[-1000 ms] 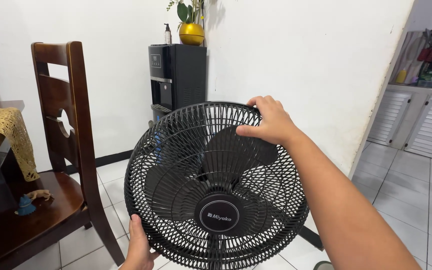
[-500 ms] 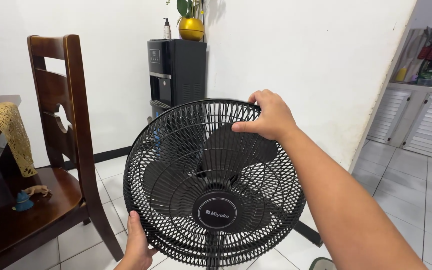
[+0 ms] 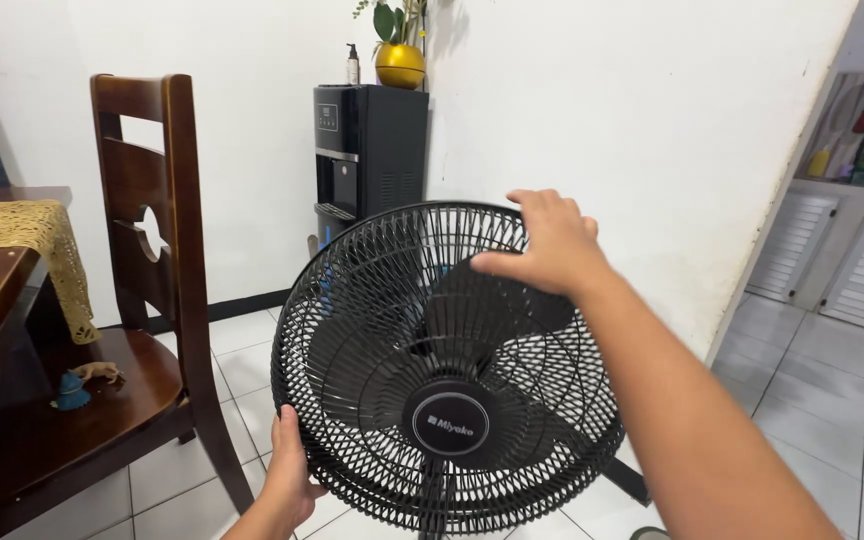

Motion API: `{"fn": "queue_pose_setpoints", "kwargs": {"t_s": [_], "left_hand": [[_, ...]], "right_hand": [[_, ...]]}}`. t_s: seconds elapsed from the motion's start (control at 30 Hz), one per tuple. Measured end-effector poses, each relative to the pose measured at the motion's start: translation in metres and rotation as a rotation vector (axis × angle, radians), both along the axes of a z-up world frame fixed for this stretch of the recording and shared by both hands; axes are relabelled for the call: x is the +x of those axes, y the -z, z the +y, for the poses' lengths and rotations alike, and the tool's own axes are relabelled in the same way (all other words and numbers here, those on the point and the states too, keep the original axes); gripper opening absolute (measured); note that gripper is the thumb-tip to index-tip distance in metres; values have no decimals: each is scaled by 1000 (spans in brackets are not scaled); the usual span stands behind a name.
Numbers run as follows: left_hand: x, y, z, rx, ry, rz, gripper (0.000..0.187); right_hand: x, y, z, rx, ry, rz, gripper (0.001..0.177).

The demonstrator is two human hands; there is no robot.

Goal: The person reassembles a standing electric fan by hand. They attach the fan blades to the motor hub, secure them with a central cap, and then fit the front protective grille, aligning and locking it into place.

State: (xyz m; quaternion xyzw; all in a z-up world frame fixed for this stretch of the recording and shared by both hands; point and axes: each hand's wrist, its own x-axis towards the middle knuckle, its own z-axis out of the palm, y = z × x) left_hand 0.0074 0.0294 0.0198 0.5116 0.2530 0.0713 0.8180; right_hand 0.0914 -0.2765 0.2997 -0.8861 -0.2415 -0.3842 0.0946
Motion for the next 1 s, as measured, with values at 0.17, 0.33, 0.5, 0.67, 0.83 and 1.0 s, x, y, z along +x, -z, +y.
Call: {"fn": "queue_pose_setpoints", "kwargs": {"t_s": [0.17, 0.33, 0.5, 0.67, 0.83, 1.0], "left_hand": [[10, 23, 28, 173, 39, 3, 78], [43, -19, 76, 664, -70, -816, 86], [53, -120, 99, 1190, 30, -974, 111], [43, -161, 98, 1408, 46, -858, 109], [45, -159, 108, 1393, 38, -936, 107], [52, -157, 102, 1329, 46, -1036, 100]], "right_hand": [[-25, 14, 28, 20, -8, -110, 106], [-26, 22, 33, 32, -56, -263, 95], [-27, 51, 48, 121, 45, -538, 81], [-38, 63, 71, 6, -27, -490, 103], [-65, 55, 103, -91, 2, -414, 128], [-68, 14, 161, -423, -59, -313, 137]]}}
